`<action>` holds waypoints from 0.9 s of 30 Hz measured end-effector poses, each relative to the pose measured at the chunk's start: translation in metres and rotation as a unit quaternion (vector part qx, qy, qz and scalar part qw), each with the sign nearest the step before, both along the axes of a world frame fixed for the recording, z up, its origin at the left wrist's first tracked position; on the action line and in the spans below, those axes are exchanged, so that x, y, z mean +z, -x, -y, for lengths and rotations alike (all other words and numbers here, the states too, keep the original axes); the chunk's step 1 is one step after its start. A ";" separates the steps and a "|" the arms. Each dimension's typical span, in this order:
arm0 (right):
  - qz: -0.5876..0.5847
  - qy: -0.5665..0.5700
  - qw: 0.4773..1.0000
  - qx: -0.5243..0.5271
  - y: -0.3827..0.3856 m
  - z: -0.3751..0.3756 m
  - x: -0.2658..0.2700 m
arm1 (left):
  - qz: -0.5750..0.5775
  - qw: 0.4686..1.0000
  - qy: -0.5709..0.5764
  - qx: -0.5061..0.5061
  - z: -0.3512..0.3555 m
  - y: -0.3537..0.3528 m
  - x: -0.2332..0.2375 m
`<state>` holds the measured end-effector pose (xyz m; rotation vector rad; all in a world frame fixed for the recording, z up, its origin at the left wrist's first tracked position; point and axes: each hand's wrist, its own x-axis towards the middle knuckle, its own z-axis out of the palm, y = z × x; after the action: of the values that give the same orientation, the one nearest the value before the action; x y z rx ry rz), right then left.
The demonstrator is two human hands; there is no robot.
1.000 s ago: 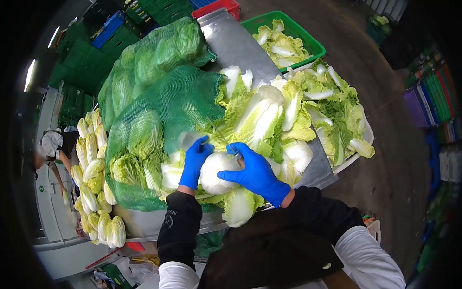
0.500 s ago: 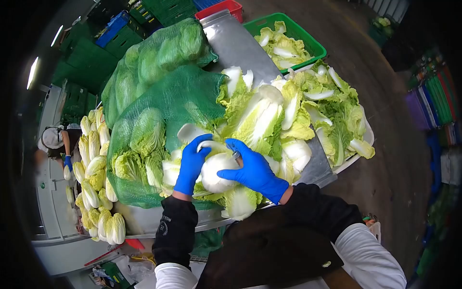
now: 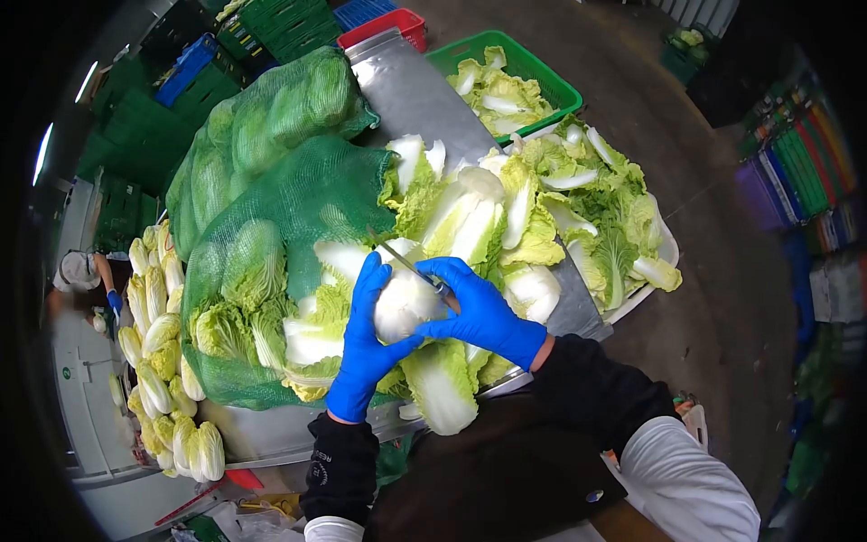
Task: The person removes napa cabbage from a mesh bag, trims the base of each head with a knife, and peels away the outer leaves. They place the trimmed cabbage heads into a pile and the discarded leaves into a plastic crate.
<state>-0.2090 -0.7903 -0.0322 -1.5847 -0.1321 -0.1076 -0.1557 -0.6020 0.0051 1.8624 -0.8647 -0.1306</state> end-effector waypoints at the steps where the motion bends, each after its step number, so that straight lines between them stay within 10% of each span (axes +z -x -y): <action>1: -0.003 0.067 0.998 -0.015 -0.001 0.001 0.007 | 0.003 1.000 0.008 0.001 0.002 0.001 -0.002; 13: -0.009 0.056 0.986 -0.157 0.001 -0.002 -0.003 | -0.036 0.991 0.032 0.122 -0.012 -0.006 -0.011; 18: -0.089 -0.050 0.950 -0.296 -0.013 0.081 -0.056 | -0.207 0.866 0.365 0.272 -0.073 -0.012 0.009; 20: -0.031 0.173 0.951 -0.256 -0.014 0.065 0.000 | -0.208 0.862 0.364 0.286 -0.090 -0.009 0.011; 22: 0.081 0.135 0.973 -0.166 -0.017 0.032 0.038 | -0.288 0.777 0.449 0.335 -0.078 0.000 0.035; 27: 0.037 -0.191 0.979 0.053 -0.008 -0.032 0.070 | -0.241 0.826 0.452 0.237 -0.058 0.010 0.050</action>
<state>-0.2014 -0.7582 0.0381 -1.1874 -0.2389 -0.1030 -0.1662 -0.5444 0.0549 1.0009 -0.0299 0.1110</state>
